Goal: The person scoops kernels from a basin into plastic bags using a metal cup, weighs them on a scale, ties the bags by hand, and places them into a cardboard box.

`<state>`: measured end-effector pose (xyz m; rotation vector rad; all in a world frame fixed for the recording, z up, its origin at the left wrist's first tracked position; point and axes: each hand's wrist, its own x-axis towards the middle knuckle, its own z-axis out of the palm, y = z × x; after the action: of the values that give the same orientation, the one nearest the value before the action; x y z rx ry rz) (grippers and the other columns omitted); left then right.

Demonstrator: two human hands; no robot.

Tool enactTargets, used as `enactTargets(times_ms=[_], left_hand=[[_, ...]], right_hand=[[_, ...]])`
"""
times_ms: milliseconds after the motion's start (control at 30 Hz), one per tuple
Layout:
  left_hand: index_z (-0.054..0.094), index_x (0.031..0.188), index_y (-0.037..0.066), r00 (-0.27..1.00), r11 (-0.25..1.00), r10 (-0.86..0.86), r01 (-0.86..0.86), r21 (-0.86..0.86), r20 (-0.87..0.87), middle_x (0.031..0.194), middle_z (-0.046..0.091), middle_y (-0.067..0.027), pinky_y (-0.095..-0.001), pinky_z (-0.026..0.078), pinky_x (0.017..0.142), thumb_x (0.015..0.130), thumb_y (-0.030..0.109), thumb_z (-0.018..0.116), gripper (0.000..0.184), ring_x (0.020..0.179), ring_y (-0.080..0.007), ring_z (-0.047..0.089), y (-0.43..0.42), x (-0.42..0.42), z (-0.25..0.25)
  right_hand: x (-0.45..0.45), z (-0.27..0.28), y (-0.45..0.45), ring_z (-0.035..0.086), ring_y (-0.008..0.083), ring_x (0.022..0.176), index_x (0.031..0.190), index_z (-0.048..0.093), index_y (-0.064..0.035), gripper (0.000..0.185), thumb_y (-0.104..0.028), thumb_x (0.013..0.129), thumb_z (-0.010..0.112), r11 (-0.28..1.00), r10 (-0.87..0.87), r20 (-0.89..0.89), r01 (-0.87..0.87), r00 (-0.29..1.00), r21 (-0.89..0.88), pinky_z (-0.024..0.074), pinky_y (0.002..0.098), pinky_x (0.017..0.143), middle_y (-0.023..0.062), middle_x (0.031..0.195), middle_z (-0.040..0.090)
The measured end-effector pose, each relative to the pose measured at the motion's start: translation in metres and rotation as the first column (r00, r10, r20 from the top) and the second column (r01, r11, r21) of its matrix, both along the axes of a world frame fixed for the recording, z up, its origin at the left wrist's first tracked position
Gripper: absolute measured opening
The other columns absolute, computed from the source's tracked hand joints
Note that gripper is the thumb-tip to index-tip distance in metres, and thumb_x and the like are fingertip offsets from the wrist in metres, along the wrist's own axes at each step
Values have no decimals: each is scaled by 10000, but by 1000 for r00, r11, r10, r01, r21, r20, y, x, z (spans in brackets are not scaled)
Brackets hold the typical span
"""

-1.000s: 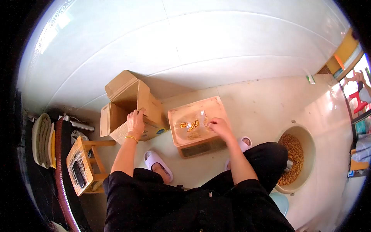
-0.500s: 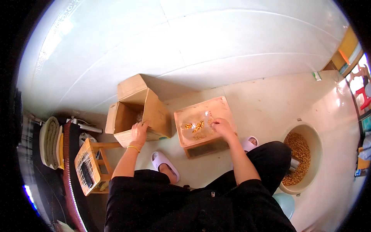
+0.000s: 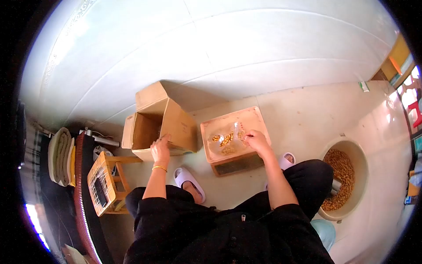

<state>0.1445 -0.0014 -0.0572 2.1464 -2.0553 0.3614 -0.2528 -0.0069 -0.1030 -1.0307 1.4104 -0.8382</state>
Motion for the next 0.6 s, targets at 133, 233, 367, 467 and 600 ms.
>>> enactTargets(times_ms=[133,233,367,467,600], left_hand=[[631,1144,228,996,990,-50,59,125,-70,941,662,-119,-449,484,761,786,38,540,416,839,-334,616,-34,10,13],[632,1140,219,992,916,-62,100,388,-109,1007,670,-117,-446,484,787,813,105,558,353,907,-322,625,-34,5,19],[620,1143,123,788,839,-43,362,406,-614,1024,662,-165,-431,484,825,841,355,587,383,959,-333,625,-42,0,61],[633,1097,54,810,909,245,-1,416,-533,1032,651,-205,-427,476,856,824,506,567,533,996,-350,615,-47,-11,57],[693,949,16,890,844,357,-177,506,-283,1014,649,-230,-437,487,853,853,422,481,468,976,-376,619,-57,-32,22]], right_hand=[[2,8,-1,579,126,640,872,644,5,112,-82,820,595,1000,2,-14,-1,1000,10,467,267,604,66,745,638],[11,3,-7,579,129,637,866,644,6,109,-74,816,589,1000,6,36,-6,999,20,467,266,599,66,731,635],[16,-2,-8,571,123,628,860,630,17,104,-62,813,581,998,-37,50,35,998,42,456,252,573,65,731,627],[18,-7,-13,546,115,602,855,618,18,95,-60,824,572,996,-84,102,80,991,45,443,245,549,54,709,602],[14,-7,-12,548,110,631,895,608,-21,110,-109,887,543,997,-37,55,33,998,67,460,243,584,39,724,592]])
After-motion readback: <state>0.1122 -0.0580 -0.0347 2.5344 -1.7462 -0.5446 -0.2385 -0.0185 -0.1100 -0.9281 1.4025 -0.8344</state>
